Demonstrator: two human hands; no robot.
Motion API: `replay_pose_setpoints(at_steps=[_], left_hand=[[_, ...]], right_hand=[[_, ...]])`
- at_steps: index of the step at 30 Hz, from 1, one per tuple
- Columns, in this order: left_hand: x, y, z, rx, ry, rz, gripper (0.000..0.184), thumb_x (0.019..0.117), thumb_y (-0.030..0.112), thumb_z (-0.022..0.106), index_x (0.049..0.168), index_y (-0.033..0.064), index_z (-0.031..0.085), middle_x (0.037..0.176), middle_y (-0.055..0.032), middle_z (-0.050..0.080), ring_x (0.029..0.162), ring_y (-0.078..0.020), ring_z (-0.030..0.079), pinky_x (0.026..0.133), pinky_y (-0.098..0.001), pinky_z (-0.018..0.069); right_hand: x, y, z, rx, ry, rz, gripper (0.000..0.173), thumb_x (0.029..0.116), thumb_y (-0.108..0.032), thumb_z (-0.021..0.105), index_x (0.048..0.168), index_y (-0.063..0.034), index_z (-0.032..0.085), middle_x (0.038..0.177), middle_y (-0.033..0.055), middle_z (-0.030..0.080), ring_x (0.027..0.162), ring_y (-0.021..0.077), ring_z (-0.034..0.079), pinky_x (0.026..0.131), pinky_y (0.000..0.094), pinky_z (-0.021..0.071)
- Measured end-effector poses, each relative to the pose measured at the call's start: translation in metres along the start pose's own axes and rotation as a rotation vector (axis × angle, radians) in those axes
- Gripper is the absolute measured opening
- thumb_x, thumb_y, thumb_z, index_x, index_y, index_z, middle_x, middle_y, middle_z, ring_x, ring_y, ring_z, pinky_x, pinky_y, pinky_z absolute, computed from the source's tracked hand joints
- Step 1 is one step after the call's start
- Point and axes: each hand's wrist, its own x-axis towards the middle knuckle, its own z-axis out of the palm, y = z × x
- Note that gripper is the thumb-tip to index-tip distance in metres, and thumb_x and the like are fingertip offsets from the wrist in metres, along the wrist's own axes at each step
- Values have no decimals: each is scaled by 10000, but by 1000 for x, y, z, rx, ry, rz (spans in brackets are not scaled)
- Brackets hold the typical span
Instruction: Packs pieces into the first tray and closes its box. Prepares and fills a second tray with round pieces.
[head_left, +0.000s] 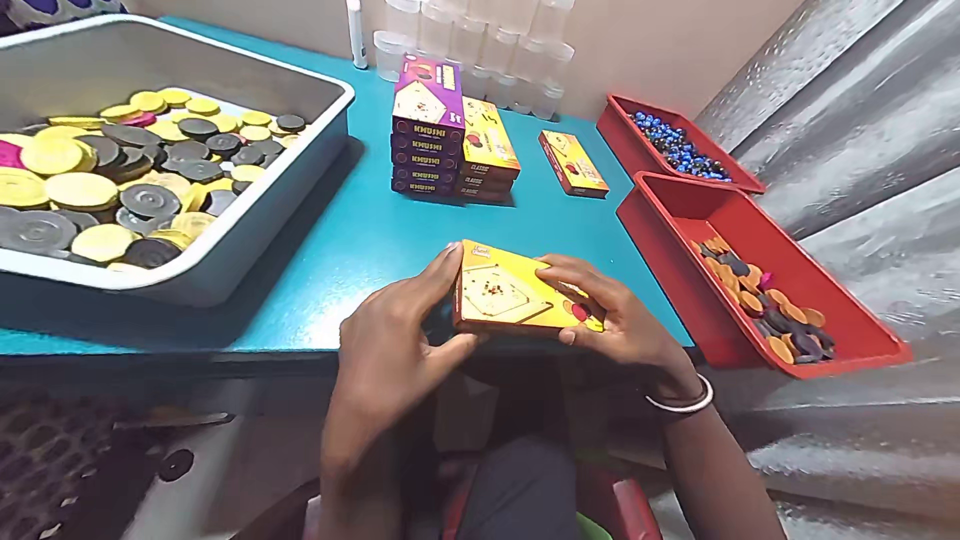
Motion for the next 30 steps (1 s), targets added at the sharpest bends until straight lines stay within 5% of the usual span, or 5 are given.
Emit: replay_pose_setpoints(at_steps=[6,13,20,25,30], left_hand=[[4,-4,-5,-451,23,130,758,769,254,845,1433,88,521,1383,-18,638,1225,-145,647,985,-355,599],[1,0,-2,-332,49,1,683,825,332,726,1441,162,486,1032,103,742,870,-19,705,704,-280,608],[3,-3,0,-42,4,159,730,834,455,689,1504,226,510,1464,-70,558,1096,-268,675,703,-525,574],[1,-3,3,87,-40,199,514,774,367,675,1274,253,719,1421,-67,614,1131,-320,670,681,-542,556],[0,-3,1,203,-163,226,813,556,470,829,1296,152,711,1421,-98,621,1311,-394,573,810,-629,556]], right_hand=[[-1,-3,5,-25,-22,-32,634,983,-542,621,1453,-122,557,1534,70,493,1288,128,550,1018,309,516],[-4,-6,-1,122,96,10,624,1029,-542,529,1466,-96,549,1518,43,531,1365,141,531,1088,330,513],[-5,-6,1,55,139,70,736,1052,-587,431,1496,-3,481,1495,88,535,1324,108,551,1085,306,504],[-2,-7,9,-149,213,122,764,1052,-594,420,1499,26,463,1495,152,517,1330,141,550,1080,316,504],[-4,-7,17,-410,561,466,635,1031,-451,472,1494,-17,464,1451,192,541,1269,262,587,1012,466,517]])
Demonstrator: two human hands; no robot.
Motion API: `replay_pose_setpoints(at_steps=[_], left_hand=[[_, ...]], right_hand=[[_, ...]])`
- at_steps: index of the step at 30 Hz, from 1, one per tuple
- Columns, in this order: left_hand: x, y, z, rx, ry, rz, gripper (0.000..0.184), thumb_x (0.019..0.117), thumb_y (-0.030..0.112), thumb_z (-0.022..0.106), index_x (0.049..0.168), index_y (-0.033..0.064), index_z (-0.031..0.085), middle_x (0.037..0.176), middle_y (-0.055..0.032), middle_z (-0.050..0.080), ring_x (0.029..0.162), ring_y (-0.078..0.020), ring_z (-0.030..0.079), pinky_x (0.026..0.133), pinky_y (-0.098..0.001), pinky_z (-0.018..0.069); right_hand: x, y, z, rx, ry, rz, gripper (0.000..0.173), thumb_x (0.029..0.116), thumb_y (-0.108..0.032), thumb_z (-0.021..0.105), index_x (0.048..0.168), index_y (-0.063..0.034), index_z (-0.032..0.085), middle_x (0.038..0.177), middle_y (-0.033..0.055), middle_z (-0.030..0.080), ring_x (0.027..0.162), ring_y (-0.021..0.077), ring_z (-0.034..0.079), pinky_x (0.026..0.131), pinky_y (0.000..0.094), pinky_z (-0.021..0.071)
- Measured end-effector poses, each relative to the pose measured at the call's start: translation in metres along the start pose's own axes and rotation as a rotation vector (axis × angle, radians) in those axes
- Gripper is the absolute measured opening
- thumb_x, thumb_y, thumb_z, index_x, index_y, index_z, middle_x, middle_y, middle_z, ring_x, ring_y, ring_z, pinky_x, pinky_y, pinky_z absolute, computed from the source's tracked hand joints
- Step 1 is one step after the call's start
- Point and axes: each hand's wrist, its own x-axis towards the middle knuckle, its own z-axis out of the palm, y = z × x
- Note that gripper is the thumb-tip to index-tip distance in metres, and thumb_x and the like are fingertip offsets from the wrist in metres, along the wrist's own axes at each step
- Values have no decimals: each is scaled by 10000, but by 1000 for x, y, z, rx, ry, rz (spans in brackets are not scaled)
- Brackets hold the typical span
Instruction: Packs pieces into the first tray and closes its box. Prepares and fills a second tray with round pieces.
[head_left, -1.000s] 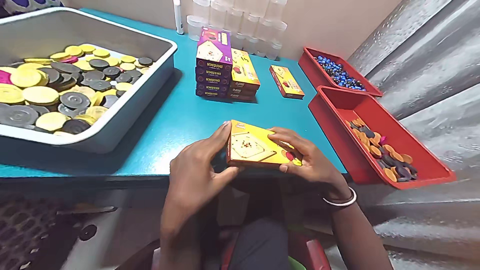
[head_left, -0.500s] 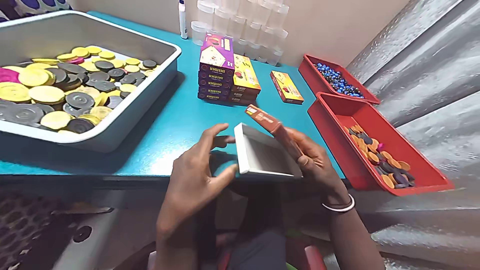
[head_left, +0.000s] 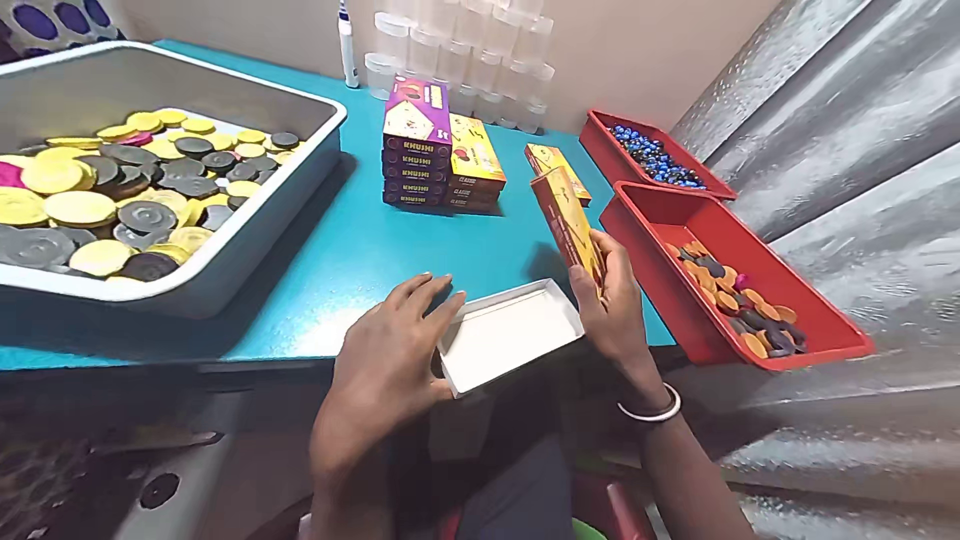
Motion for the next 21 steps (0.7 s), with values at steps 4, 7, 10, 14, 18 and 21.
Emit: replay_pose_setpoints(at_steps=[4,7,10,14,18,21], left_hand=[[0,0,-1,49,-27,20,1190,486,917,618,1361,112,665,1430,-115,617,1331,-408,555,860,-622,541],[0,0,1,16,41,2,1194,579,951,527,1411,99,616,1421,-137,615,1261,-403,607,811,-608,557],[1,1,2,1,100,-69,949,796,819,537,1442,125,592,1423,-160,600,1159,-417,649,745,-597,560],[3,-1,5,47,78,-23,716,889,740,473,1350,232,680,1417,-200,602,1208,-469,619,761,-608,539],[1,-6,3,40,11,10,780,866,760,484,1328,169,695,1403,-214,611,1242,-481,594,806,-619,526],[1,-8,0,3,-30,12,732,874,678,551,1339,126,677,1385,-211,620,1262,-478,578,865,-637,510]], right_hand=[[8,-16,-5,-187,79,341,590,1000,-393,596,1447,-24,489,1401,257,549,1260,452,550,956,679,454],[29,-24,-4,-301,-27,338,586,1004,-405,607,1417,-5,493,1375,292,537,1233,518,539,874,729,450],[67,-24,13,-261,-97,333,708,1011,-514,556,1448,38,487,1417,298,531,1337,505,484,958,719,437],[43,-45,7,-198,-111,235,693,1061,-563,427,1490,-22,483,1494,227,495,1374,442,472,1002,662,455],[-16,-52,-9,-206,-53,70,591,1062,-540,386,1374,-111,646,1491,141,547,1402,343,491,1102,568,435],[-31,-42,-63,-355,72,16,417,1074,-355,467,1274,-77,705,1373,140,643,1256,307,624,1023,492,527]])
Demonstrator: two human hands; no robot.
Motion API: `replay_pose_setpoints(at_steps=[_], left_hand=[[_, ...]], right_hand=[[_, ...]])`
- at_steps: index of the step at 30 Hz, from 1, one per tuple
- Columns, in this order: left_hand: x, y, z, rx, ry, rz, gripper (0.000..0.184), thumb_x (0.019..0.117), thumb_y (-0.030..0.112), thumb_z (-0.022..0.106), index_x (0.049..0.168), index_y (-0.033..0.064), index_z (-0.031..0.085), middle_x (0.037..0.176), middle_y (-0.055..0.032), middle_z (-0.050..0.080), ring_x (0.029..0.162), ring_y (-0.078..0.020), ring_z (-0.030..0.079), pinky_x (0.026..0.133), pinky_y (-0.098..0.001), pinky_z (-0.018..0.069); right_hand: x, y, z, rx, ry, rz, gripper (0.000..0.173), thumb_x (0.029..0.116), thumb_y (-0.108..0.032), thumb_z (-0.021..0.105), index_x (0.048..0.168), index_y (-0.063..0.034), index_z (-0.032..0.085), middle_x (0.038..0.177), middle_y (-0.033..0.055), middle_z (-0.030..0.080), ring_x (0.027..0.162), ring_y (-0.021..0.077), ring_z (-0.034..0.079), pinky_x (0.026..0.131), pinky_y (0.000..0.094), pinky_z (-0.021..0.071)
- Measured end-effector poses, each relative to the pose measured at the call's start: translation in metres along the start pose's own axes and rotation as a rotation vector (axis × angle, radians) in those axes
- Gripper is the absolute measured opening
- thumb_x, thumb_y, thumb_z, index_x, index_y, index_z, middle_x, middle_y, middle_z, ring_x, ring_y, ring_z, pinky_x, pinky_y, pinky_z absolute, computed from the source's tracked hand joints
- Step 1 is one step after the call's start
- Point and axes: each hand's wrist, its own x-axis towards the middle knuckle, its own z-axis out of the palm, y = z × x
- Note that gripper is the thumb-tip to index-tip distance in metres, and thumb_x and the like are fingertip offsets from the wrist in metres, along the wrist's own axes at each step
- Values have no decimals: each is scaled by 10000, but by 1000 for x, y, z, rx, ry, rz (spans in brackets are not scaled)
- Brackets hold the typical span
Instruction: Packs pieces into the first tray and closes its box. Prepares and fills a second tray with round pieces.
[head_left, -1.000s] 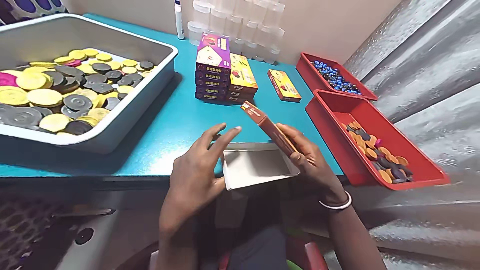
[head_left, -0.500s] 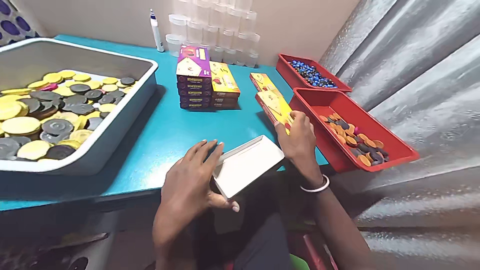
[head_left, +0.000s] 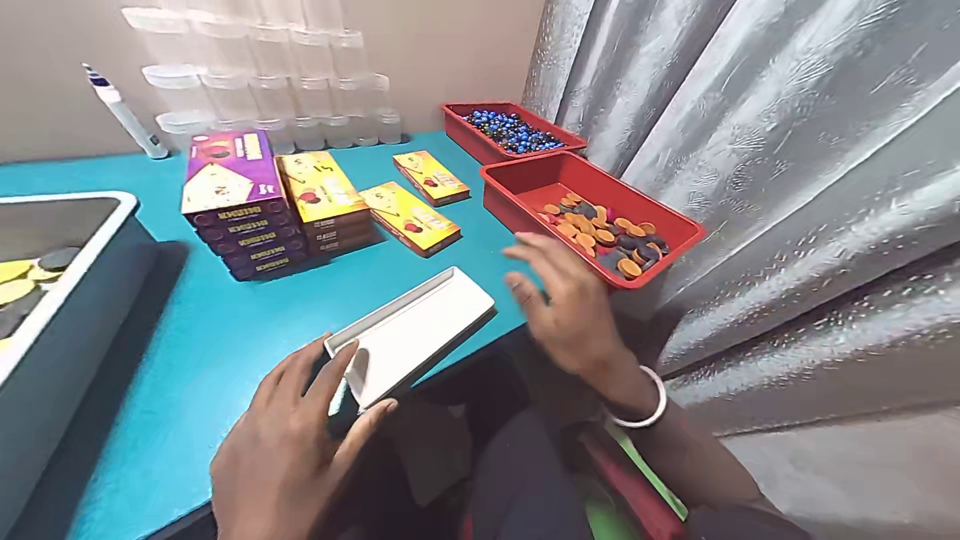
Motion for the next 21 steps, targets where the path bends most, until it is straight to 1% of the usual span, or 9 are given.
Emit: replay_pose_setpoints(at_steps=[3,4,7,9,11,15,17,19,21], left_hand=[[-2,0,-3,-26,8,-17,803,847,709,590,1339,79,663,1350,-232,627,1195,-454,606,876,-622,487],[-2,0,-4,-33,28,-12,819,849,717,595,1337,62,661,1348,-246,625,1143,-450,622,851,-627,466],[-4,0,-7,-55,103,10,795,843,660,662,1322,26,660,1339,-286,609,1073,-442,624,845,-638,401],[-6,0,-10,-51,108,1,800,824,641,706,1326,20,659,1355,-292,605,1079,-437,624,852,-637,392],[-8,0,-12,-12,97,-32,818,809,675,703,1317,35,675,1355,-261,626,1112,-430,627,871,-634,392],[-9,4,-11,67,66,-53,888,824,743,620,1338,21,655,1290,-239,670,1144,-457,637,918,-660,425],[-10,8,-9,94,85,-37,918,832,769,579,1344,10,643,1249,-200,704,1146,-445,650,928,-649,462],[-14,11,-3,119,144,-60,942,843,786,528,1350,0,640,1218,-149,732,1125,-384,678,943,-599,481],[-16,12,1,152,214,-105,935,830,781,512,1339,8,650,1189,-110,750,1095,-317,705,955,-558,489]], right_hand=[[28,59,-57,-217,32,-13,253,1046,-84,518,1207,-28,706,1107,191,722,967,352,717,832,555,578],[45,88,-65,-256,-24,-35,250,1010,-17,533,1182,-14,714,1069,216,729,958,394,721,828,600,566],[85,180,-61,-234,-433,-254,390,885,127,624,1249,-1,687,1226,230,699,1141,432,676,982,642,513],[98,220,-46,-267,-670,-317,499,868,53,703,1359,-9,638,1328,226,656,1231,421,632,1052,609,478],[102,235,-36,-298,-756,-309,451,924,-7,681,1371,-34,633,1319,190,669,1206,381,654,1046,573,490],[105,226,-40,-365,-694,-263,218,933,-40,708,1143,-78,754,1034,181,715,965,382,702,858,591,556],[105,199,-49,-469,-575,-178,153,931,-59,712,1068,-98,767,1001,186,707,903,416,700,722,636,557],[97,155,-52,-487,-347,-181,126,962,-77,684,1074,-33,723,989,257,672,835,497,679,626,685,524],[85,90,-42,-359,-144,-289,272,1021,-133,625,1246,6,687,1082,281,659,861,477,680,682,637,536]])
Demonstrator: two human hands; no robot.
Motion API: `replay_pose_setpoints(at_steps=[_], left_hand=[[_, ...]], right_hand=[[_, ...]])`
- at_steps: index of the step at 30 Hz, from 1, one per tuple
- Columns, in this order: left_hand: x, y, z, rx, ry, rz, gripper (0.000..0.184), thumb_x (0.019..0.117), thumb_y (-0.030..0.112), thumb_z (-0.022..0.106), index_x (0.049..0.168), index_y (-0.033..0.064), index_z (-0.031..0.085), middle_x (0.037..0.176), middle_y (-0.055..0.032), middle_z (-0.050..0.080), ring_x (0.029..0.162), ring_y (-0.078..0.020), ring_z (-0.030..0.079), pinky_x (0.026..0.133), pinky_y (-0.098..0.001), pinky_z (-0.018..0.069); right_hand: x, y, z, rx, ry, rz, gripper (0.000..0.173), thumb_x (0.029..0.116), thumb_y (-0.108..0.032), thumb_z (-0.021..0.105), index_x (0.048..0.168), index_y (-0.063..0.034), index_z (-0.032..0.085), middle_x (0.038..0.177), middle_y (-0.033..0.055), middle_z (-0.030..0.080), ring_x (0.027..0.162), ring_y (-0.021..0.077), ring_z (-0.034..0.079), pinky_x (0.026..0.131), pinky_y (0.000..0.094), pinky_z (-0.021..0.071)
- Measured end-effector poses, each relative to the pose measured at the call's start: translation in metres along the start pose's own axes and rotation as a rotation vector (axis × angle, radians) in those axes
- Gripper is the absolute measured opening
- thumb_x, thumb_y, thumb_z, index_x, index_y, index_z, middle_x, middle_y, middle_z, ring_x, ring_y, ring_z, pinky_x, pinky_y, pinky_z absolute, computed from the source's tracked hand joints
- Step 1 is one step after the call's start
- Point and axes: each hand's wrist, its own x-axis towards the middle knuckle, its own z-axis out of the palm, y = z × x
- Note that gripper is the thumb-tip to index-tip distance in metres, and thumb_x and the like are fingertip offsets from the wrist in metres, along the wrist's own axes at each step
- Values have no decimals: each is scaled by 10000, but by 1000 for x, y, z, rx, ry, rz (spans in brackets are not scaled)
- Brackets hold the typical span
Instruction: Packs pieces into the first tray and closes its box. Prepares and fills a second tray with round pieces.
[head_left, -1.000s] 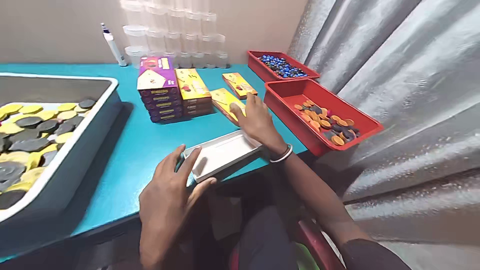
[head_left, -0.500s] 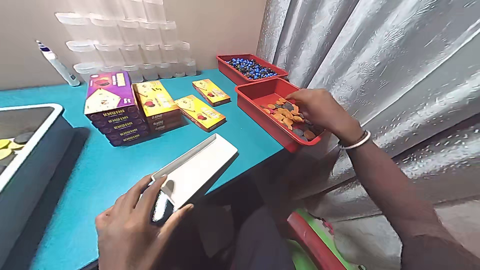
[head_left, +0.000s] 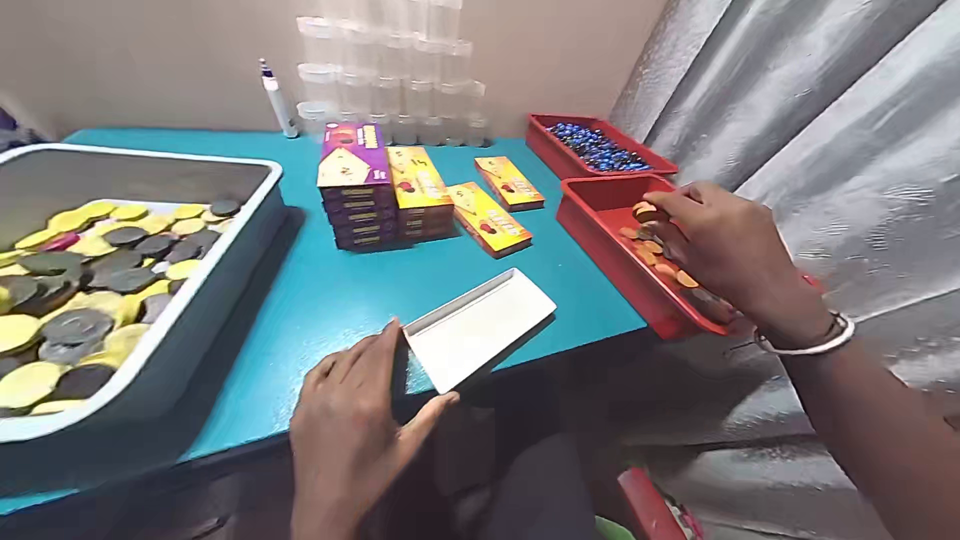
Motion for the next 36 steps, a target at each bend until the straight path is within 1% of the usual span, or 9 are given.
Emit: replay_pose_setpoints(at_steps=[3,5,9,14,18,25,31,33,36], left_hand=[[3,4,4,5,31,-18,942,811,798,523,1320,18,665,1153,-88,765,1075,-280,717,962,-538,493],[2,5,4,5,43,-19,902,806,785,545,1290,39,691,1136,-81,770,1067,-269,723,949,-535,501],[1,4,3,3,66,-19,799,814,764,580,1228,99,736,1149,-43,771,1086,-242,726,963,-538,523],[1,4,5,-5,66,-27,761,808,771,579,1181,134,766,1177,-9,768,1113,-214,721,973,-541,517],[1,4,4,-15,55,-31,736,820,754,585,1193,146,766,1189,-5,764,1123,-212,717,982,-527,515],[0,3,4,-4,59,-29,750,835,758,563,1186,126,765,1170,-35,769,1110,-248,724,971,-544,514],[0,-3,3,-19,9,34,808,843,735,557,1250,57,724,1181,-125,756,1108,-318,719,968,-576,501],[1,-8,1,-29,-39,60,833,850,744,559,1296,53,692,1203,-140,744,1121,-319,708,964,-571,492],[0,-8,-1,-42,-87,54,902,839,748,573,1342,3,645,1217,-196,725,1123,-373,698,980,-597,470]], right_hand=[[2,-98,-1,356,83,-121,433,993,-207,658,1375,-6,621,1106,178,721,922,306,726,795,483,601],[7,-153,13,651,-65,-135,475,935,-251,728,1332,-45,568,936,38,743,810,154,732,730,377,624],[21,-205,36,859,-416,-62,334,942,-296,744,1165,-97,595,819,7,706,715,127,698,682,369,593],[21,-208,44,736,-343,-77,261,953,-390,710,1061,-154,729,793,-22,718,711,116,689,682,390,575],[10,-213,45,624,-218,-91,278,959,-392,681,1075,-169,800,966,50,702,803,167,677,691,387,565],[9,-211,36,736,-336,-101,299,937,-186,709,1205,-64,660,998,50,729,821,144,718,745,363,612],[8,-221,41,694,-221,-191,208,909,-118,708,1079,-4,665,817,79,672,740,206,672,647,398,556],[5,-211,26,667,-233,-167,308,930,-166,717,1169,15,651,897,114,675,778,229,673,668,403,553],[-7,-160,-8,517,-41,9,402,905,-120,749,1287,-30,664,1131,129,701,925,218,715,777,390,616]])
